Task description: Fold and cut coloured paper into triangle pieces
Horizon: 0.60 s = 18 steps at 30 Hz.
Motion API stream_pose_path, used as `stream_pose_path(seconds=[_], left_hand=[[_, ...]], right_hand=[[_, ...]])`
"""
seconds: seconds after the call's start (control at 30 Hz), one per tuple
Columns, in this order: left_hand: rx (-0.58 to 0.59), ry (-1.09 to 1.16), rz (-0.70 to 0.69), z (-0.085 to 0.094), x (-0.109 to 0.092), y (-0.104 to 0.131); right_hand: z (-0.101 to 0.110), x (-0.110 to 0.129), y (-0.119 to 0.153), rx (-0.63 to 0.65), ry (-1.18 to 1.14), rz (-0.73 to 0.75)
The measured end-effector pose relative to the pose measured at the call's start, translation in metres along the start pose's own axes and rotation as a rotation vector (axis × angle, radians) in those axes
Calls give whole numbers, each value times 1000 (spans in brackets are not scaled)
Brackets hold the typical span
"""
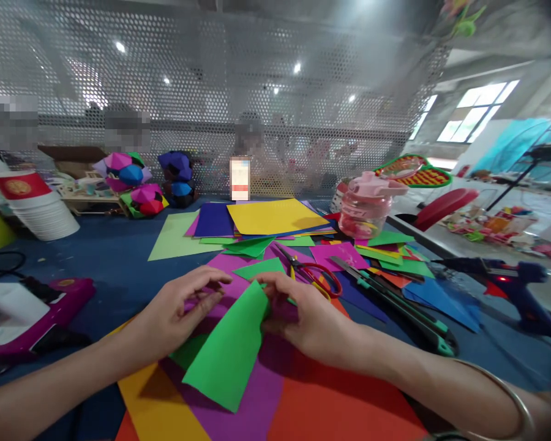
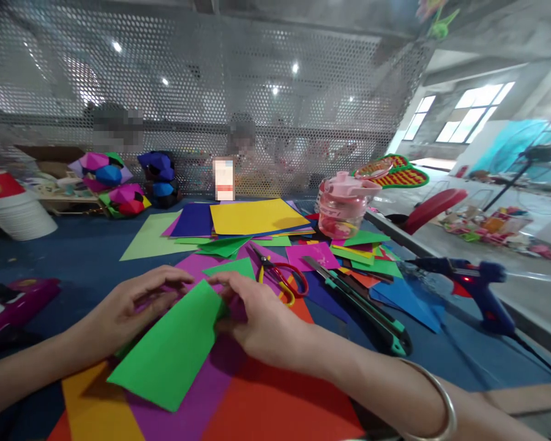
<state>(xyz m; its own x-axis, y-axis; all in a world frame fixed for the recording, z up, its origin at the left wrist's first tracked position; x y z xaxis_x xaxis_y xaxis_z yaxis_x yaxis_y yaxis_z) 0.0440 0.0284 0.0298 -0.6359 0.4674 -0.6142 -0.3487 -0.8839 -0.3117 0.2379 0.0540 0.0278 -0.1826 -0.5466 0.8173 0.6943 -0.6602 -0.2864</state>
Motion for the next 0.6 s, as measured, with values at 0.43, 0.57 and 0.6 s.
stream_pose_path(seconds=[0.43, 0.57, 0.6], left_hand=[[-1, 613, 176, 11, 13, 5], [-76, 426, 222, 4, 20, 5], [-82, 367, 243, 2, 21, 4]], right_hand=[[30, 24, 7, -422, 116, 405], [30, 22, 5, -424, 98, 376], [30, 21, 5, -417, 90, 372]])
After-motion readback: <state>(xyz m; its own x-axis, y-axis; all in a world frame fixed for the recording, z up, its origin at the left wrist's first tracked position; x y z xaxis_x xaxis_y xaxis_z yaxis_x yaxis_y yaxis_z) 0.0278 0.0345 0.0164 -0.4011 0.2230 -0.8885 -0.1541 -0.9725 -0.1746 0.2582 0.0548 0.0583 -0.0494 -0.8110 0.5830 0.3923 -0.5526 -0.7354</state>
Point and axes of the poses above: each hand's wrist, its own y-axis away from the middle knuckle, its own z-axis out of the back of the hand, x = y × z, the point moved 6 cm from there along -y, towards the middle knuckle, and after that the axes turned 7 degrees about -y, right-handed, at the moved point
